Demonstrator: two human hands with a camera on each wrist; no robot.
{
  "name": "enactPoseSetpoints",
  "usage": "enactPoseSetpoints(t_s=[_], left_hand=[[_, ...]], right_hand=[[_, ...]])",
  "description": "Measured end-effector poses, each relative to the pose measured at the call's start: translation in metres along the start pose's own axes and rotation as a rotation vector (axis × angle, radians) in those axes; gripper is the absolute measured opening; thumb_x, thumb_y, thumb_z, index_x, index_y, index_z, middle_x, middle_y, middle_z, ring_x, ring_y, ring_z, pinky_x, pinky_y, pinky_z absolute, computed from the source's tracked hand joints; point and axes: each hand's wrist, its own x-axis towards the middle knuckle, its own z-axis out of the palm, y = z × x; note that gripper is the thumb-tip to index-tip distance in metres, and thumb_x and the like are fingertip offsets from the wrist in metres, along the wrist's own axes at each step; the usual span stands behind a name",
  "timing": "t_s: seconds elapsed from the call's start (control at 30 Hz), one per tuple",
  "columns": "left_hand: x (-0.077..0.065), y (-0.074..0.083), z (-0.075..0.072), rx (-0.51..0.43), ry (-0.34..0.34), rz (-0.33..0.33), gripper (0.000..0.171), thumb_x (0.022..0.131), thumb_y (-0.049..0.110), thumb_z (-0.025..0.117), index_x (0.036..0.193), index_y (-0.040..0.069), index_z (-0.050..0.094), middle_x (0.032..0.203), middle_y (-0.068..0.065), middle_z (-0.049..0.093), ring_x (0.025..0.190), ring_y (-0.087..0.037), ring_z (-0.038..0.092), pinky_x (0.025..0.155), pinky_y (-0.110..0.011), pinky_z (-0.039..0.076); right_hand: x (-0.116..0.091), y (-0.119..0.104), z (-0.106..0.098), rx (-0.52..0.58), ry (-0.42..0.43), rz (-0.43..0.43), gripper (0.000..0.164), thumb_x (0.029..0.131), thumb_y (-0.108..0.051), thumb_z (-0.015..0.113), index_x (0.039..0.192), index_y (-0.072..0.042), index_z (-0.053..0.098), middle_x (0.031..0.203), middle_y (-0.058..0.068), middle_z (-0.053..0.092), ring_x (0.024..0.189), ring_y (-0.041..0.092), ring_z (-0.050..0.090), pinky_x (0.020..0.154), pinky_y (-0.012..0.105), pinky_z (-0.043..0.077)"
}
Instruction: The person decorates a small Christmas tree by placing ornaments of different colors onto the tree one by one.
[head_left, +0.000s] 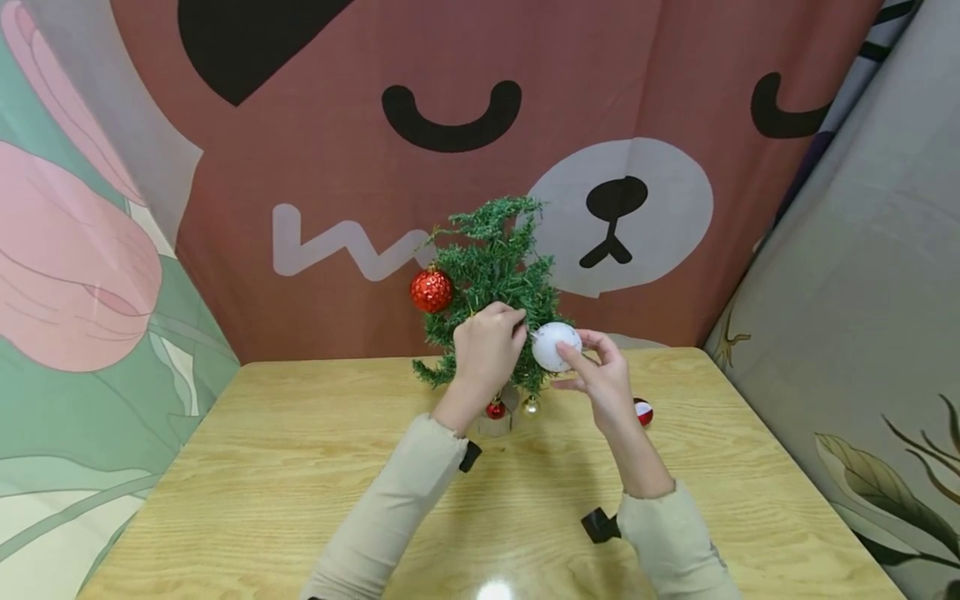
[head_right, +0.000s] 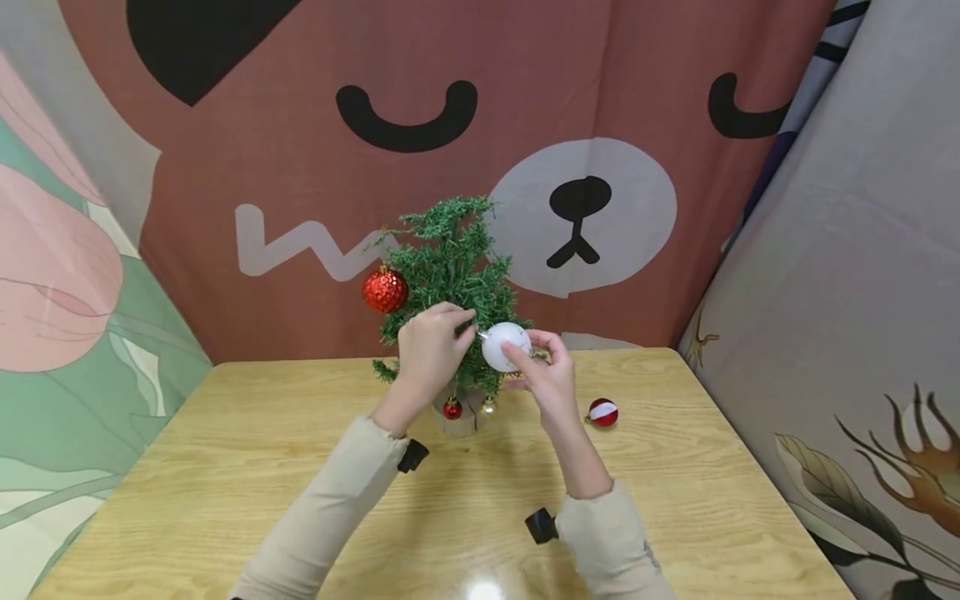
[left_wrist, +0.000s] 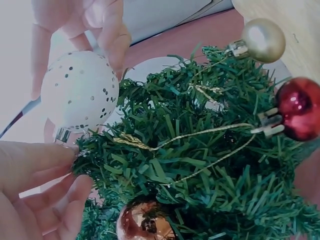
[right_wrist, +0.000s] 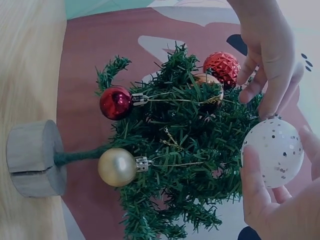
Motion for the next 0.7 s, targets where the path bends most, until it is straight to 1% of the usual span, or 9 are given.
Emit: enactPoseSetpoints(t_s=[0.07,0.2,0.33,0.5,0.53,0.57,0.6,0.67,0.7], left_hand=[[0.001,0.0,0.0,-0.001,-0.012,0.01,0.014,0.08,0.015,0.067,0.092,0.012,0.073,0.087,-0.002,0.067,0.05,-0.01,0.055,0.035,-0.018,0.032],[0.003,0.0,0.001,-0.013,-0.022,0.031,0.011,0.08,0.013,0.066,0.088,0.013,0.073,0.085,-0.001,0.066,0.052,-0.011,0.056,0.036,-0.018,0.034],[0.005,0.001,0.0,-0.009,-0.039,0.038,0.01,0.08,0.011,0.065,0.085,0.013,0.073,0.083,-0.001,0.066,0.047,-0.011,0.051,0.035,-0.018,0.03],[0.007,0.001,0.0,0.011,-0.066,0.028,0.009,0.08,0.012,0.065,0.084,0.013,0.072,0.078,-0.001,0.065,0.042,-0.01,0.045,0.033,-0.019,0.028],[0.007,0.001,0.0,0.011,-0.072,0.024,0.008,0.08,0.012,0.065,0.083,0.013,0.072,0.077,0.0,0.064,0.042,-0.01,0.045,0.033,-0.019,0.029],[0.007,0.001,0.0,0.013,-0.079,0.019,0.007,0.08,0.013,0.065,0.083,0.013,0.071,0.075,0.0,0.063,0.042,-0.01,0.045,0.034,-0.019,0.03],[0.007,0.001,0.0,0.016,-0.089,0.012,0.005,0.08,0.014,0.065,0.082,0.013,0.07,0.073,0.0,0.062,0.042,-0.01,0.044,0.034,-0.019,0.031],[0.007,0.0,0.001,0.017,-0.113,-0.003,0.003,0.08,0.015,0.065,0.081,0.013,0.067,0.071,0.0,0.061,0.042,-0.011,0.044,0.035,-0.02,0.032],[0.007,0.0,0.001,0.015,-0.125,-0.01,0.003,0.08,0.015,0.065,0.081,0.012,0.066,0.071,0.0,0.06,0.042,-0.011,0.044,0.035,-0.02,0.033]], right_hand=[[0.0,-0.001,0.0,-0.04,-0.007,-0.018,0.032,0.087,-0.007,0.057,0.115,0.002,0.046,0.106,0.009,0.042,0.077,0.016,0.058,0.055,0.036,0.053],[-0.003,-0.002,0.002,-0.11,-0.005,-0.042,0.036,0.089,-0.012,0.055,0.122,0.001,0.048,0.1,0.009,0.045,0.065,0.014,0.057,0.046,0.031,0.051],[-0.004,-0.004,0.002,-0.147,0.001,-0.042,0.034,0.089,-0.014,0.055,0.119,0.003,0.051,0.095,0.012,0.046,0.057,0.015,0.056,0.042,0.029,0.05],[-0.006,-0.006,0.002,-0.173,-0.001,-0.014,0.033,0.088,-0.015,0.057,0.111,0.008,0.049,0.1,0.013,0.044,0.05,0.013,0.055,0.039,0.026,0.048],[-0.006,-0.006,0.001,-0.185,-0.008,-0.02,0.036,0.088,-0.018,0.058,0.109,0.009,0.048,0.1,0.015,0.044,0.049,0.017,0.056,0.039,0.029,0.049],[0.009,0.022,-0.013,-0.152,-0.039,-0.043,0.037,0.087,-0.021,0.06,0.108,0.008,0.049,0.1,0.015,0.045,0.049,0.018,0.057,0.04,0.028,0.049],[0.009,0.024,-0.015,-0.126,-0.068,-0.06,0.037,0.086,-0.022,0.061,0.106,0.008,0.05,0.098,0.016,0.045,0.049,0.019,0.058,0.039,0.028,0.048],[0.012,0.032,-0.019,-0.129,-0.09,-0.082,0.042,0.083,-0.028,0.064,0.103,0.007,0.051,0.096,0.018,0.046,0.049,0.025,0.059,0.039,0.033,0.049],[0.018,0.045,-0.025,-0.104,-0.113,-0.113,0.04,0.082,-0.028,0.065,0.102,0.004,0.053,0.095,0.017,0.047,0.05,0.027,0.059,0.039,0.034,0.049]])
